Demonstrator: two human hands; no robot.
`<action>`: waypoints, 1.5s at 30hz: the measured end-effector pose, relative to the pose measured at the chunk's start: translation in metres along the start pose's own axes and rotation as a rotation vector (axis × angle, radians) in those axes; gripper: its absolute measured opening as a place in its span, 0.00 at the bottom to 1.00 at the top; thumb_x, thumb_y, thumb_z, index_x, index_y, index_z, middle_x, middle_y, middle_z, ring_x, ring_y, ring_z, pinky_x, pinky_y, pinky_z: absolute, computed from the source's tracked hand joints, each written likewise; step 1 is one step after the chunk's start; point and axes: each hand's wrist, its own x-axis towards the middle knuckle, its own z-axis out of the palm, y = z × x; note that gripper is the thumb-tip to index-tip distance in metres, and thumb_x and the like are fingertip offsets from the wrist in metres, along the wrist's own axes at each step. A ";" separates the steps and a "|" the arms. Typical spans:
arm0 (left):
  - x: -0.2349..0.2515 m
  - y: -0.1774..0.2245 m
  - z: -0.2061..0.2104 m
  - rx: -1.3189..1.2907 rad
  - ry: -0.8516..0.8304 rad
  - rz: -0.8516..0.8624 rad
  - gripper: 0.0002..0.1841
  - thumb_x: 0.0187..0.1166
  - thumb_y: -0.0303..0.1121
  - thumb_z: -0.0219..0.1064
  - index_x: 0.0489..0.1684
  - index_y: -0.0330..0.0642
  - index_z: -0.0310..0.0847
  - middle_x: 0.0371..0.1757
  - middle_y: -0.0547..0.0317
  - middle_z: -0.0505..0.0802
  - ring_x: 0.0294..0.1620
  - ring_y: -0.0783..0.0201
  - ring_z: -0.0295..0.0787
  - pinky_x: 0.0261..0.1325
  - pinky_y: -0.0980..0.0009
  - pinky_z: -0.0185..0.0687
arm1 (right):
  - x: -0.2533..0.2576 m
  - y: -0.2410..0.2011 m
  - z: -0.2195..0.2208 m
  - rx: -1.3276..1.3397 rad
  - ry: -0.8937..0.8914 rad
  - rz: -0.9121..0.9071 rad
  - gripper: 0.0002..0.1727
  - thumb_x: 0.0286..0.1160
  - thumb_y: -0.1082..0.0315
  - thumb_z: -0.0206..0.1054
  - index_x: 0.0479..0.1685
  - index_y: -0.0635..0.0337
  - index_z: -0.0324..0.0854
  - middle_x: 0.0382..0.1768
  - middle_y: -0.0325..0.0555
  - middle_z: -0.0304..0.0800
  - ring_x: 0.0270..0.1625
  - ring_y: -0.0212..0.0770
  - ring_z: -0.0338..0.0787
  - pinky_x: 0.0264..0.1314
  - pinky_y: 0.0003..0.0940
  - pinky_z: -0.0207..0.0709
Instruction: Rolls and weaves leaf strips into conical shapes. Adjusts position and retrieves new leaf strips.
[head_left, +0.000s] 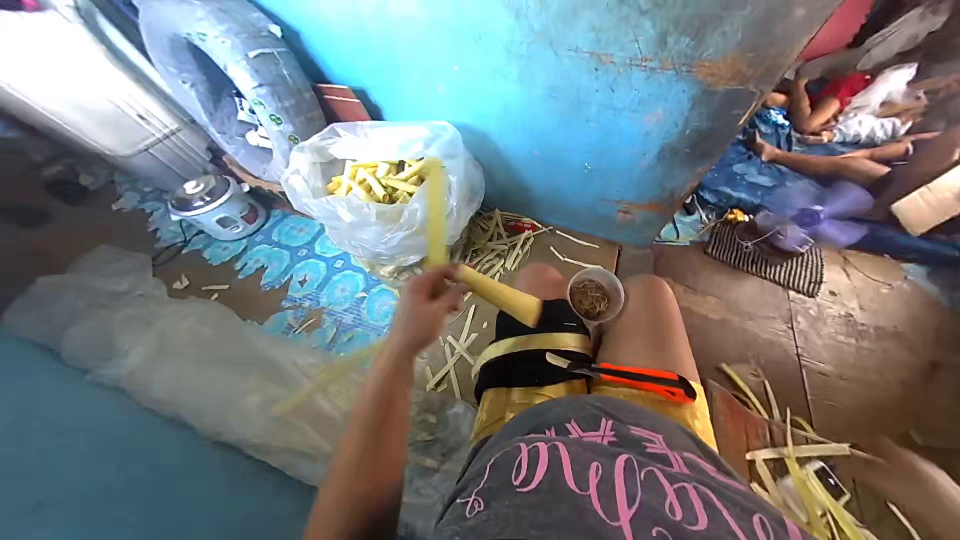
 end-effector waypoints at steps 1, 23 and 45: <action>0.001 0.008 0.021 -0.050 -0.113 0.028 0.09 0.78 0.23 0.66 0.52 0.34 0.85 0.57 0.55 0.92 0.33 0.73 0.87 0.38 0.72 0.86 | 0.036 -0.023 0.011 0.088 0.008 -0.113 0.30 0.80 0.58 0.71 0.72 0.74 0.76 0.61 0.78 0.84 0.63 0.76 0.86 0.64 0.78 0.74; -0.016 0.053 0.092 -0.329 -0.014 0.279 0.14 0.86 0.22 0.55 0.61 0.38 0.84 0.54 0.62 0.92 0.47 0.74 0.91 0.52 0.72 0.90 | 0.069 -0.316 0.015 1.035 -1.006 -0.734 0.29 0.90 0.53 0.57 0.89 0.34 0.61 0.53 0.40 0.91 0.35 0.29 0.89 0.38 0.22 0.86; -0.013 0.071 0.092 -0.133 -0.135 0.178 0.08 0.79 0.33 0.71 0.42 0.37 0.89 0.46 0.63 0.92 0.32 0.77 0.90 0.36 0.80 0.90 | 0.041 -0.305 0.026 0.516 -0.435 -0.981 0.43 0.77 0.55 0.73 0.89 0.59 0.58 0.52 0.43 0.90 0.43 0.32 0.90 0.45 0.27 0.86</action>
